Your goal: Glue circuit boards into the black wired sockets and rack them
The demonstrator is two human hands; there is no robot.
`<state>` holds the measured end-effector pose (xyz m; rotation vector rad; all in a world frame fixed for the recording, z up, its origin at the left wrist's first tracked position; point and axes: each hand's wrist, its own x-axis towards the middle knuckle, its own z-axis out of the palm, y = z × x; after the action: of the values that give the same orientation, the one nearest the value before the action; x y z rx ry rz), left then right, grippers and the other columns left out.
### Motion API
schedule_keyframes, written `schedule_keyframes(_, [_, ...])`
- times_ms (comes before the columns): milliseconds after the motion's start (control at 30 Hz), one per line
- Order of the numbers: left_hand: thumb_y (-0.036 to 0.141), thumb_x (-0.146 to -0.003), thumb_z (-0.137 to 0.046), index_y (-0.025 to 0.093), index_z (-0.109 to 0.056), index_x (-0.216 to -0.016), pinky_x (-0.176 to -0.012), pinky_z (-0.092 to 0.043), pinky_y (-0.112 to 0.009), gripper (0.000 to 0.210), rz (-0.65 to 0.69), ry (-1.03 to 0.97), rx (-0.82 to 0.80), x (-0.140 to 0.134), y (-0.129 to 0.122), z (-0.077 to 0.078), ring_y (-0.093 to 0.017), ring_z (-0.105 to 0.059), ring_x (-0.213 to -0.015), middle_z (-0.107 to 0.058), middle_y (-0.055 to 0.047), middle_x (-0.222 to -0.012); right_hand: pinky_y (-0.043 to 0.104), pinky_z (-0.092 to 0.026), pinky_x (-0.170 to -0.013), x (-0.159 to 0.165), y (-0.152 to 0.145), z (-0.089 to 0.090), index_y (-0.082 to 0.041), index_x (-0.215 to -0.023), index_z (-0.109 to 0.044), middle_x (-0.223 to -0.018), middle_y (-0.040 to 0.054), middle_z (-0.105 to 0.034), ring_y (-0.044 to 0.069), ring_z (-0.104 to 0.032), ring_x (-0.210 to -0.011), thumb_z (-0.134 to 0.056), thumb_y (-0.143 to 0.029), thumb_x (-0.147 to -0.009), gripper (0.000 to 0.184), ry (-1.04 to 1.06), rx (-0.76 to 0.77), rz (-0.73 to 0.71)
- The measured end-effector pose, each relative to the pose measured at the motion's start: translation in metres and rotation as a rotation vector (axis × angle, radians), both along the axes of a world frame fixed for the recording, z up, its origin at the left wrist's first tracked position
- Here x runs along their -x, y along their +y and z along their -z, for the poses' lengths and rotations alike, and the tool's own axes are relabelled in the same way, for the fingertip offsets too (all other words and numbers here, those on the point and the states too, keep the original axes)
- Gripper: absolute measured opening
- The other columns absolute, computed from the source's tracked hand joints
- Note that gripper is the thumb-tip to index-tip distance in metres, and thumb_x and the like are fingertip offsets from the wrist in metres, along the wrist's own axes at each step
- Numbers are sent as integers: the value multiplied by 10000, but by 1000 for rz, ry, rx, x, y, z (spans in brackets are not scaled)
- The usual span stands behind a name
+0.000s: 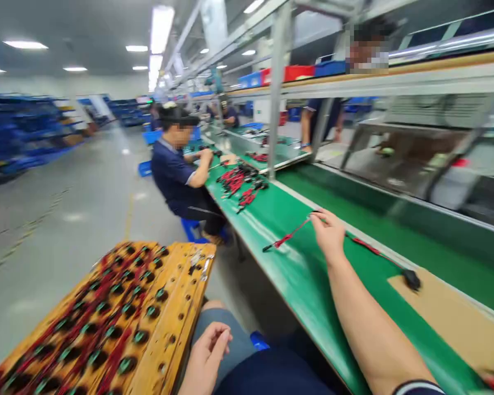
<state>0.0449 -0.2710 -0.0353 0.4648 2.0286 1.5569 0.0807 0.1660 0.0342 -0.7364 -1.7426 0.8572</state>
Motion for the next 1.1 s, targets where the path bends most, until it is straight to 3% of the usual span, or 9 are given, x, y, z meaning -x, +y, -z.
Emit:
schedule_keyframes(133, [604,-916,-626,191,-710,-1064,-705,-512,-297,447,213,69,-95,31,74,-32,-192,-633,-749,-726,-74,-902,419,-564,-979,-42,-11,-43,-205,-951,-776,-1274,116,-694,248,-673,-1148,-681,-459,-908,274,54,-22,-242])
schedule_keyframes(267, [589,-942,-608,189,-648,-1235,-700,-526,-314,497,419,-89,-351,27,170,-64,-183,-645,-788,-704,-132,-1138,384,-593,-920,-93,-36,-71,-212,-928,-787,-1251,95,-718,231,-700,-1114,-723,-444,-902,242,-19,15,-518])
schedule_keyframes(467, [573,-914,-674,249,-583,-1365,-614,-515,-280,562,743,-645,-475,-14,266,-70,-176,-650,-825,-655,-113,-1265,339,-577,-939,-138,-66,-51,-205,-884,-795,-1125,65,-764,200,-721,-1061,-730,-372,-913,182,-181,59,-711])
schedule_keyframes(567, [445,-884,-766,209,-662,-1264,-621,-514,-246,460,721,-766,-358,-29,271,-50,-158,-644,-853,-687,-99,-1223,390,-539,-1010,-150,-82,-22,-204,-858,-791,-1098,75,-769,223,-702,-1107,-707,-300,-920,141,-248,73,-641])
schedule_keyframes(700, [364,-798,-856,158,-712,-1121,-718,-546,-272,409,510,-841,-312,-37,263,-31,-165,-669,-868,-727,-82,-1060,593,-324,-1188,-168,-123,14,-204,-1198,-723,-1502,167,-545,328,-457,-1431,-623,-283,-969,263,-303,107,-324])
schedule_keyframes(767, [359,-789,-862,149,-706,-1067,-730,-545,-277,382,423,-842,-313,-38,260,-29,-156,-674,-831,-730,-76,-1002,524,-436,-1123,-175,-144,25,-217,-1321,-631,-1432,166,-601,307,-560,-1330,-647,-326,-965,372,-356,146,-192])
schedule_keyframes(833, [363,-789,-864,159,-682,-1036,-762,-549,-289,368,384,-829,-316,-39,256,-29,-151,-682,-813,-733,-69,-995,365,-581,-874,-178,-158,31,-222,-1310,-605,-1111,97,-746,234,-719,-970,-682,-331,-947,387,-414,203,-171])
schedule_keyframes(900, [369,-794,-860,172,-656,-1016,-796,-554,-308,360,383,-779,-318,-39,250,-29,-158,-694,-831,-730,-60,-1018,290,-564,-697,-177,-163,32,-214,-1212,-641,-867,33,-741,189,-699,-732,-657,-296,-961,265,-447,239,-208])
schedule_keyframes(1100, [429,-838,-811,157,-654,-903,-656,-520,-255,321,448,-595,-201,-36,223,-26,-151,-674,-795,-731,-73,-1019,329,-489,-779,-176,-148,19,-202,-977,-706,-895,77,-693,217,-645,-826,-496,-276,-1027,229,-478,199,-283])
